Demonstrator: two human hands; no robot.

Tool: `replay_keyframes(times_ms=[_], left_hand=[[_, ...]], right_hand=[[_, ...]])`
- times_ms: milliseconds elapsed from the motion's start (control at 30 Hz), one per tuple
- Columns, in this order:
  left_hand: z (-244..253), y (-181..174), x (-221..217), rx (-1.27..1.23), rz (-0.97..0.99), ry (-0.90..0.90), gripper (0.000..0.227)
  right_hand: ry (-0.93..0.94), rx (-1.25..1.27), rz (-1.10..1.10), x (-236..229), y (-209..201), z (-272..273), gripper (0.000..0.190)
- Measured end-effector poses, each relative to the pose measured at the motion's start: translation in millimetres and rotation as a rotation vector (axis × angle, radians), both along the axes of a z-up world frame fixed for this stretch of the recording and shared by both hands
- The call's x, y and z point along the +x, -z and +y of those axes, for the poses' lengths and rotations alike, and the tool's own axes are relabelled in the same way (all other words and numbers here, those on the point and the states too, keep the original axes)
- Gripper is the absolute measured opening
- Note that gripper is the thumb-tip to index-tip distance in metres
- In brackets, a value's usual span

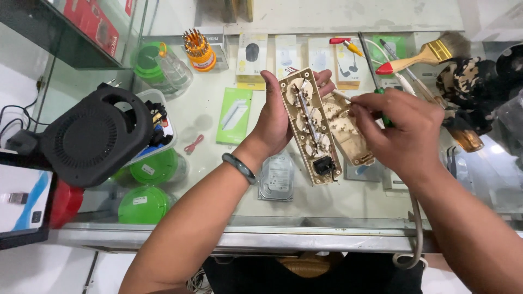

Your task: Cleaning and disassembling power strips for repair or inspection

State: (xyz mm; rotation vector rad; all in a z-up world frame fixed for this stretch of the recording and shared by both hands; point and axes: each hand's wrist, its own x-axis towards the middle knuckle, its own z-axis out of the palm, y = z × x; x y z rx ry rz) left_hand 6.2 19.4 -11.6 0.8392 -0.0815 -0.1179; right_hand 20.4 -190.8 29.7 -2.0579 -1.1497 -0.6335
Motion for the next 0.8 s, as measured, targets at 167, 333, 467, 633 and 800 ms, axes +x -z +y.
replay_keyframes(times_ms=[167,333,467,633,800], left_hand=[[0,4,1,-0.034,0.008,0.018,0.116],[-1,5,1,-0.003,-0.01,0.01,0.117],[-1,-3,-2,0.056,-0.004,-0.011,0.117],[0,6,1,-0.037,0.029,0.042,0.12],[2,-4,-3,-0.018,0.075,0.044,0.118]], right_hand=[[-0.019,-0.02,-0.035,0,0,6,0.007],[-0.019,0.051,0.087,-4,1,16,0.004],[0.013,0.081,0.188,-13,-7,21,0.005],[-0.041,-0.013,0.201,-21,-25,32,0.012],[0.053,-0.03,0.249,-18,-25,43,0.01]])
